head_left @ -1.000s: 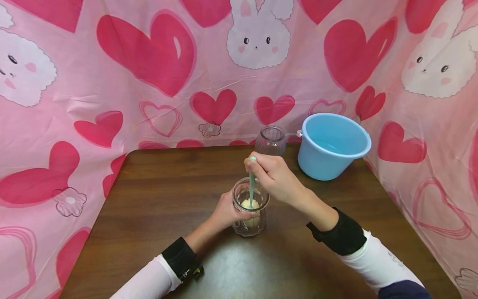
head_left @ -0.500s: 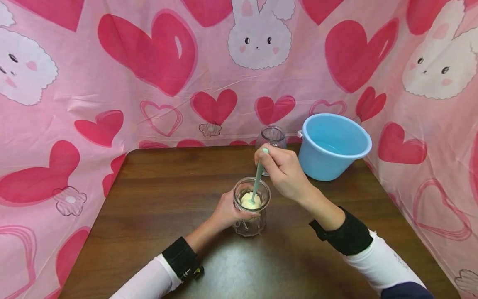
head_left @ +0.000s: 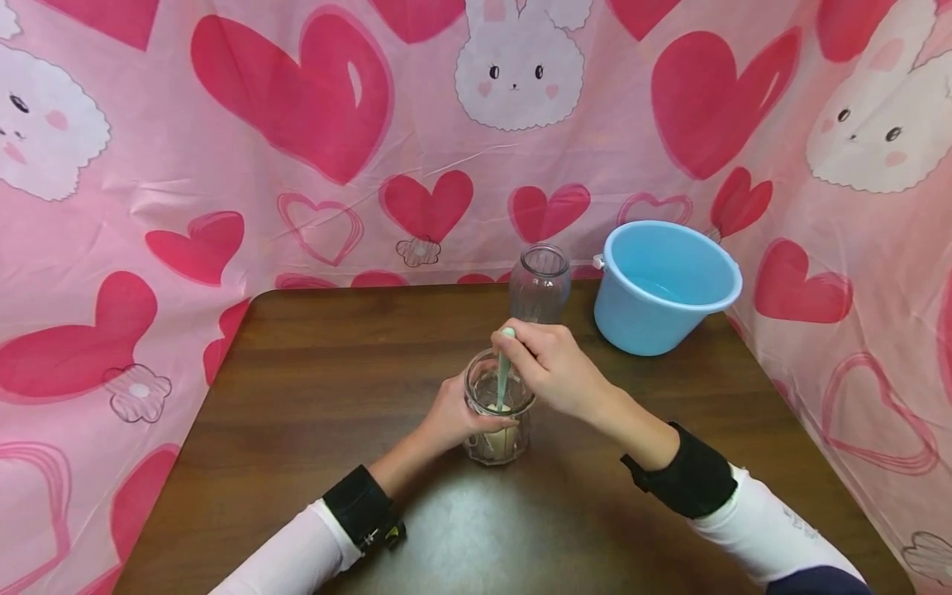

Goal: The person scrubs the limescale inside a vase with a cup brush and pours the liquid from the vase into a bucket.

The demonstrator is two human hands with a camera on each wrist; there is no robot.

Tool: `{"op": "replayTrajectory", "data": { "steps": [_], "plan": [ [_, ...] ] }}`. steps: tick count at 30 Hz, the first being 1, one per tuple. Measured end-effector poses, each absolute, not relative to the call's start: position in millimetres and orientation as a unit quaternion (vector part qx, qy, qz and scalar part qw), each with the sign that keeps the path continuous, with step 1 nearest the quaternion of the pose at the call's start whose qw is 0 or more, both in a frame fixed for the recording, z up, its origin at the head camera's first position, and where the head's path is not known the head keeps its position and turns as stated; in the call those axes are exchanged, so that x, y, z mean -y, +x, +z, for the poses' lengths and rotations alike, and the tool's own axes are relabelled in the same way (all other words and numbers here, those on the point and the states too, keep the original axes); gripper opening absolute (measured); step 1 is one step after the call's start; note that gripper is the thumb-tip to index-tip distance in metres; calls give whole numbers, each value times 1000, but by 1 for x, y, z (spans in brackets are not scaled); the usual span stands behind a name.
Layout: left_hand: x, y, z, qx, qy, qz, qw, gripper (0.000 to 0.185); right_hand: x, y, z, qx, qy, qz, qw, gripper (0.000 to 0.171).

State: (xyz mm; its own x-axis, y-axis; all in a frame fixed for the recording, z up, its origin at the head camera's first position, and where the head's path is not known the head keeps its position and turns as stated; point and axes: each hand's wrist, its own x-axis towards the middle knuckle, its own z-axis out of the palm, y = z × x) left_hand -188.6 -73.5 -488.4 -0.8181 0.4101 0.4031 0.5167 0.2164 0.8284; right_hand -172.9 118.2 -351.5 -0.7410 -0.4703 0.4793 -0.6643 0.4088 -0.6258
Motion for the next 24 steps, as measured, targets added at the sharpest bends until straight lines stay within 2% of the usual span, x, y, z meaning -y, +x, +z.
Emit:
{"op": "replayTrajectory", "data": {
  "steps": [3,8,10,13,20,24],
  "plan": [
    [73,-188,-488,777,-301,-551,52,80,-123,-171,-340,824,337,429,152,16],
    [72,-189,-487,774,-305,-552,60,73,-132,-168,-319,795,332,444,246,13],
    [72,-189,-487,772,-305,-554,60,72,-134,-167,-315,789,328,447,263,13],
    [72,-189,-486,772,-303,-556,57,73,-132,-167,-318,789,329,450,257,13],
    [73,-188,-488,779,-297,-549,58,79,-126,-163,-336,815,348,419,198,11],
    [72,-188,-490,777,-302,-549,60,79,-129,-160,-331,817,359,411,188,10]
  ]
}}
